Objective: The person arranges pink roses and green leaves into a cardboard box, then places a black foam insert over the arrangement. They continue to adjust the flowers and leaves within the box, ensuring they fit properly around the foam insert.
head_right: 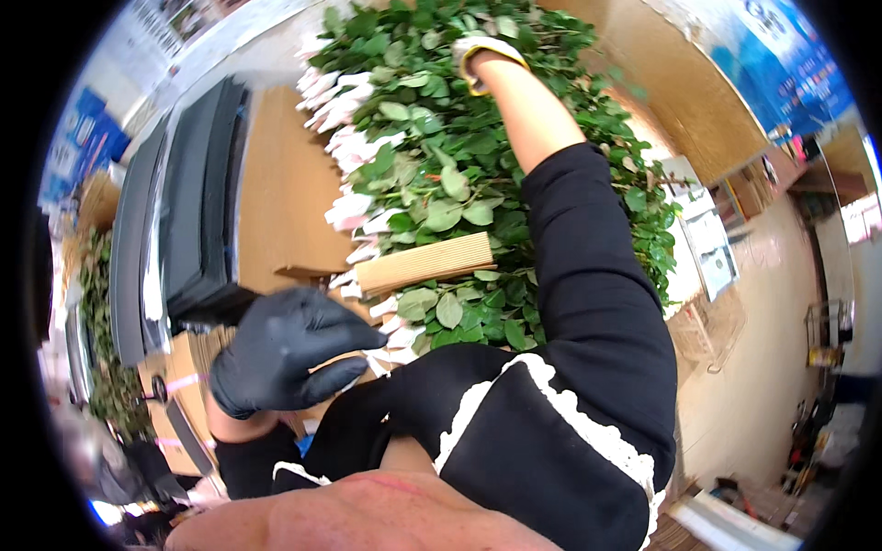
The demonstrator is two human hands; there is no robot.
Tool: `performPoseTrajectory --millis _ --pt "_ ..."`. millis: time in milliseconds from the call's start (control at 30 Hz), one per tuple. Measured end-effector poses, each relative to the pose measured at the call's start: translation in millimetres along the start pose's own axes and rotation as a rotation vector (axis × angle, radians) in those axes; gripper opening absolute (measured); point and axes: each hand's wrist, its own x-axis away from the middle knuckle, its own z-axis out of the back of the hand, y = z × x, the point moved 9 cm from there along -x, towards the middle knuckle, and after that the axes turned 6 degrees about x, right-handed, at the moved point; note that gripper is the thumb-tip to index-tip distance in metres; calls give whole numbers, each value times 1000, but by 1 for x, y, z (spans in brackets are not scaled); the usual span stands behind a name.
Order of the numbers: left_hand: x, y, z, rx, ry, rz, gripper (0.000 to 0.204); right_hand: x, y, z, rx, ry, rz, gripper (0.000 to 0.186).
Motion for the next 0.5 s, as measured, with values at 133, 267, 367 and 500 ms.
performPoseTrajectory --millis 133,267,367,500 --pt "-53 56 21 -287 -93 -33 18 -9 -33 44 223 598 95 26" --pt "-57 77 16 -462 -113 -17 22 -16 -99 19 -334 304 218 38" --pt "-58 85 13 -523 -124 -101 24 -69 -31 -35 -251 25 31 34" --pt "-50 90 14 -594 -92 -193 27 -103 45 -87 181 -60 -5 14"
